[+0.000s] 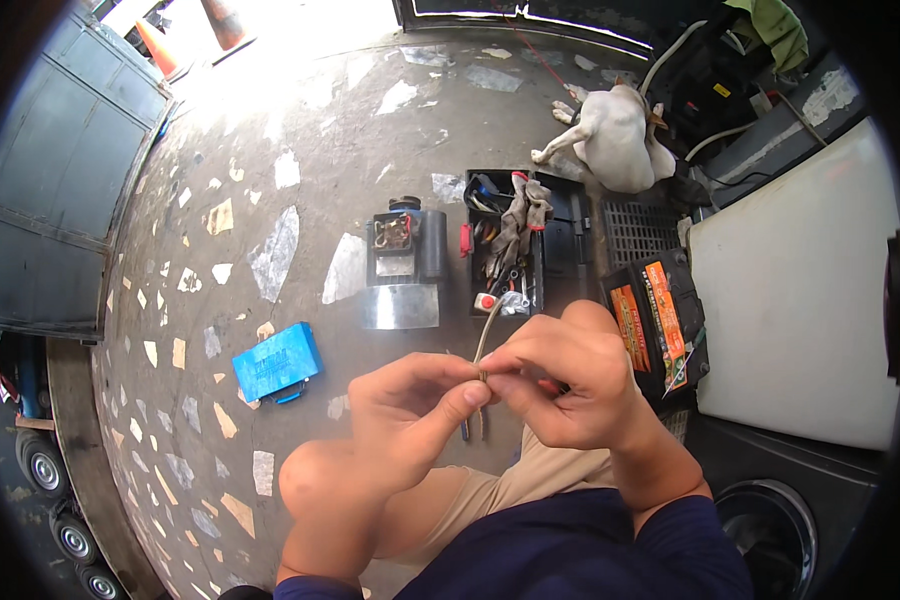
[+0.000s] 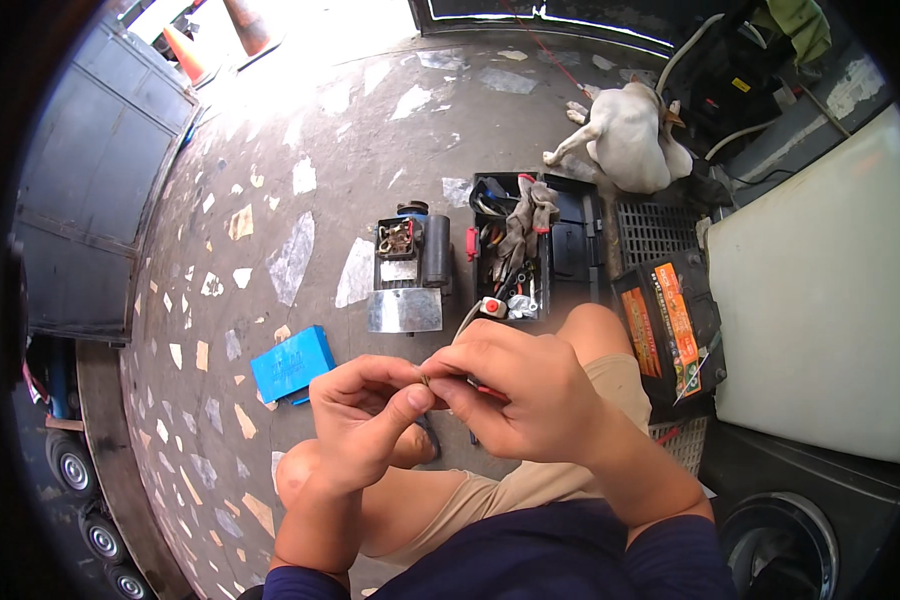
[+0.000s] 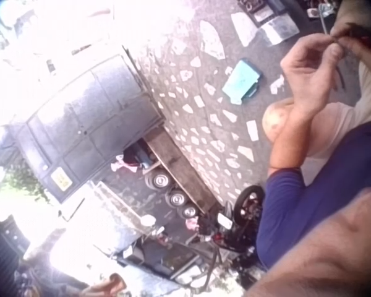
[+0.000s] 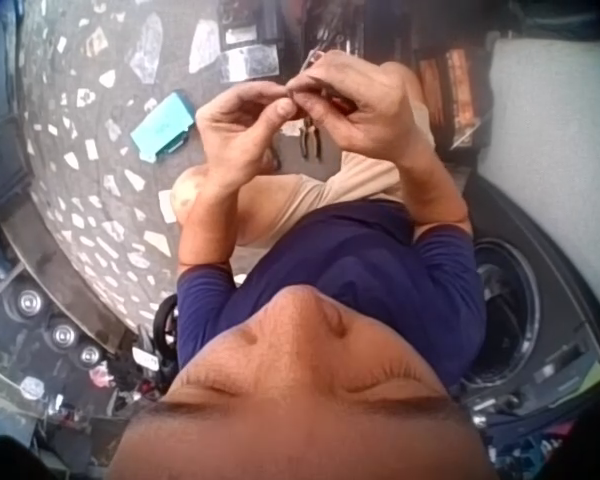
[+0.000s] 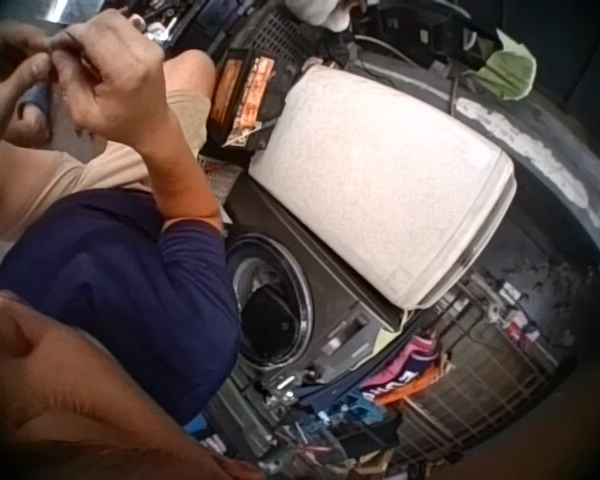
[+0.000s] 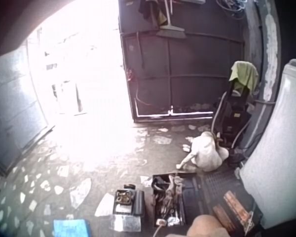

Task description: Repairing an electric motor by stripping and connecting wires.

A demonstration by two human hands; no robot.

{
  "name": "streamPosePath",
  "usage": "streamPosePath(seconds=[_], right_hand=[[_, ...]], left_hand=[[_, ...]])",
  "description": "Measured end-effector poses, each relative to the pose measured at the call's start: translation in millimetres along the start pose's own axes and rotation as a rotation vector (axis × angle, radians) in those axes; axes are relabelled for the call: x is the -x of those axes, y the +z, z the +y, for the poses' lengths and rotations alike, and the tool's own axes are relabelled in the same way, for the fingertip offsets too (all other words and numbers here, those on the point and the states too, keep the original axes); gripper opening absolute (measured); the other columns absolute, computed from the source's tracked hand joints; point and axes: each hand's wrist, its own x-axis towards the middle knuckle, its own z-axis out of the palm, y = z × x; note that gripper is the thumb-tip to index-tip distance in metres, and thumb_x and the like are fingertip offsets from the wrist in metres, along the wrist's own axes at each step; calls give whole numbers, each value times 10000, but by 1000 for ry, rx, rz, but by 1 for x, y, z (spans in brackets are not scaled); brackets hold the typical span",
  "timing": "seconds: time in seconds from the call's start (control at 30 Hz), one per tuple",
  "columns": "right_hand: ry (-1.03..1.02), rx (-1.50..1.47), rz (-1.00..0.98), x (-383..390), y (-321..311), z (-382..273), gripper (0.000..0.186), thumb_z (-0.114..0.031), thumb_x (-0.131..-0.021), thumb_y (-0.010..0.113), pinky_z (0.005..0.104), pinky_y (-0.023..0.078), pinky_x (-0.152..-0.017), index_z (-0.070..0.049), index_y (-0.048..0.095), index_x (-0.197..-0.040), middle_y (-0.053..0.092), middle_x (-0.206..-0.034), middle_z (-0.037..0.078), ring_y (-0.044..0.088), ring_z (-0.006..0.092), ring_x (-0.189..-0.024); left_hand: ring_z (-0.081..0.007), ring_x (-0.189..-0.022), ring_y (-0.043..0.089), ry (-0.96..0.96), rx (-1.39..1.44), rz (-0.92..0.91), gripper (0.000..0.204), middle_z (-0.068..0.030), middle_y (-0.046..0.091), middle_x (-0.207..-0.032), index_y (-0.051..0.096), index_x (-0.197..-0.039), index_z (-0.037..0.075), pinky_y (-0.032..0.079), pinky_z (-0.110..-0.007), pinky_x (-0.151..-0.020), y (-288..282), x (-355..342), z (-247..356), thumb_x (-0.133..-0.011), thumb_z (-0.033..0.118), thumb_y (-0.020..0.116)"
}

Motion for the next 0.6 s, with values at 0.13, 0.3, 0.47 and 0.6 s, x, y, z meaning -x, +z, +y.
streamPosePath(seconds=[0.13, 0.3, 0.47, 0.6], right_hand=[[16, 39, -15, 3, 3, 1, 169, -23, -850, 779, 307, 505, -517, -37, 722, -1008, 658, -852, 75, 651, 195, -616], [-166, 261, 31, 10, 17, 17, 246, -94, -776, 807, 323, 490, -499, -62, 687, -988, 627, -828, 56, 620, 202, -585], [-288, 335, 53, 20, 24, 30, 274, -130, -799, 805, 332, 484, -507, -50, 681, -1030, 626, -833, 60, 610, 214, -589], [-349, 301, -37, 23, 19, 40, 309, -192, -848, 796, 336, 491, -526, -30, 677, -1083, 636, -863, 66, 614, 225, -612]], left_hand=[[-154, -926, 731, -113, -10, -40, 189, -136, 784, -1011, 737, -1153, -62, 587, -285, -800, -4, 1, 3, -1012, 63, 744], [-179, -934, 760, -206, -12, -27, 167, -144, 773, -1027, 709, -1132, -80, 643, -336, -859, -4, -3, -2, -1036, 54, 682], [-132, -934, 708, -361, 245, 15, 176, -97, 752, -1040, 719, -1108, -58, 573, -280, -825, 1, -2, -10, -1060, 93, 641], [-109, -910, 685, -427, 316, 23, 168, -72, 736, -1011, 712, -1108, -35, 555, -256, -816, 1, -1, -22, -1065, 107, 633]])
